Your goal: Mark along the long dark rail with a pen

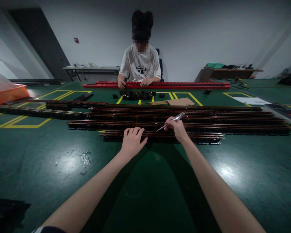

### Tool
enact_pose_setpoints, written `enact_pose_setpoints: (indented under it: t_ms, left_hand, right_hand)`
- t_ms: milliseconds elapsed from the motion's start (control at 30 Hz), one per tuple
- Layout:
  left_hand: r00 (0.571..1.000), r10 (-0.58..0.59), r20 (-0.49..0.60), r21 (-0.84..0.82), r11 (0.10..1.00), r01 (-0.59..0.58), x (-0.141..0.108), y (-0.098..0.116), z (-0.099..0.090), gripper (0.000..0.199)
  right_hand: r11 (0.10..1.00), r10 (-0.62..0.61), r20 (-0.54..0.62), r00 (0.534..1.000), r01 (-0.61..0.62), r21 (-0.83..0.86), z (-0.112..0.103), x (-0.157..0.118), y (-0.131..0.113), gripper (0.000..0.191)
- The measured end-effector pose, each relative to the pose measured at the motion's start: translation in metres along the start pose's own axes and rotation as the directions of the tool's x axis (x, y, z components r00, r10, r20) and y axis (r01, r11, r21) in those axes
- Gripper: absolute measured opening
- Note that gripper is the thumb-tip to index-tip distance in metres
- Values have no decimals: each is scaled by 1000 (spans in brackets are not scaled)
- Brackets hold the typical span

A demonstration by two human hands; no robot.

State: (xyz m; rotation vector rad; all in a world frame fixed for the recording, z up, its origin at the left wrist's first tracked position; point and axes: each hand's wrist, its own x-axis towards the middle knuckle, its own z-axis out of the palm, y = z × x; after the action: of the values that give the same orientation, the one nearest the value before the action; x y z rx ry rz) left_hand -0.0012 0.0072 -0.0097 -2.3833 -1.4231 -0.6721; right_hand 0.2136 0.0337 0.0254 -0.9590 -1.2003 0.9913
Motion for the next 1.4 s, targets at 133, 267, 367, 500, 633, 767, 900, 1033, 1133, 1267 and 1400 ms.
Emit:
enact_pose_setpoints:
  t_ms: [133, 267, 367, 500, 633, 767, 900, 1033, 1133, 1267, 1400]
  left_hand:
    - [1000, -12, -4, 6, 1000, 12, 0, 2, -1, 36]
    - [999, -30, -17, 26, 999, 30, 0, 3, -2, 34]
    - [999, -37, -30, 29, 999, 37, -1, 4, -3, 33]
    - [998, -50, -37, 18, 999, 51, 0, 4, -2, 32]
    - [998, -63, -29, -4, 998, 63, 0, 3, -2, 32]
    - [998, -68, -13, -23, 997, 68, 0, 3, -2, 32]
    - [998, -66, -3, -25, 998, 66, 1, 3, -3, 33]
    - [998, -56, 6, -29, 998, 56, 1, 3, -4, 33]
    - [998, -54, 9, -31, 998, 54, 1, 3, -4, 33]
    - [999, -45, 1, -29, 999, 45, 1, 3, -3, 33]
    - [999, -36, 16, -15, 999, 37, 1, 2, -3, 34]
  right_hand:
    - [1000, 7, -5, 1000, -7, 8, 2, 0, 0, 13]
    - [1000, 8, 2, 1000, -8, 2, 5, -1, -1, 14]
    - [1000, 7, 10, 1000, -7, -9, 5, -1, -1, 14]
    - [1000, 2, 12, 1000, -2, -7, 5, -1, -1, 14]
    - [1000, -1, 14, 1000, 1, -12, 4, -2, -2, 14]
    - [1000, 7, 18, 1000, -7, -10, 5, -2, -4, 14]
    - [1000, 3, 13, 1000, -2, -16, 3, -1, -2, 14]
    - [1000, -11, -29, 1000, 11, -15, 1, 1, 2, 14]
    - [1000, -12, -41, 999, 12, 0, 0, 1, 1, 14]
    - [1000, -4, -34, 999, 4, 0, 0, 0, -4, 13]
    - [1000, -1, -22, 1000, 0, -27, -2, 0, -5, 12]
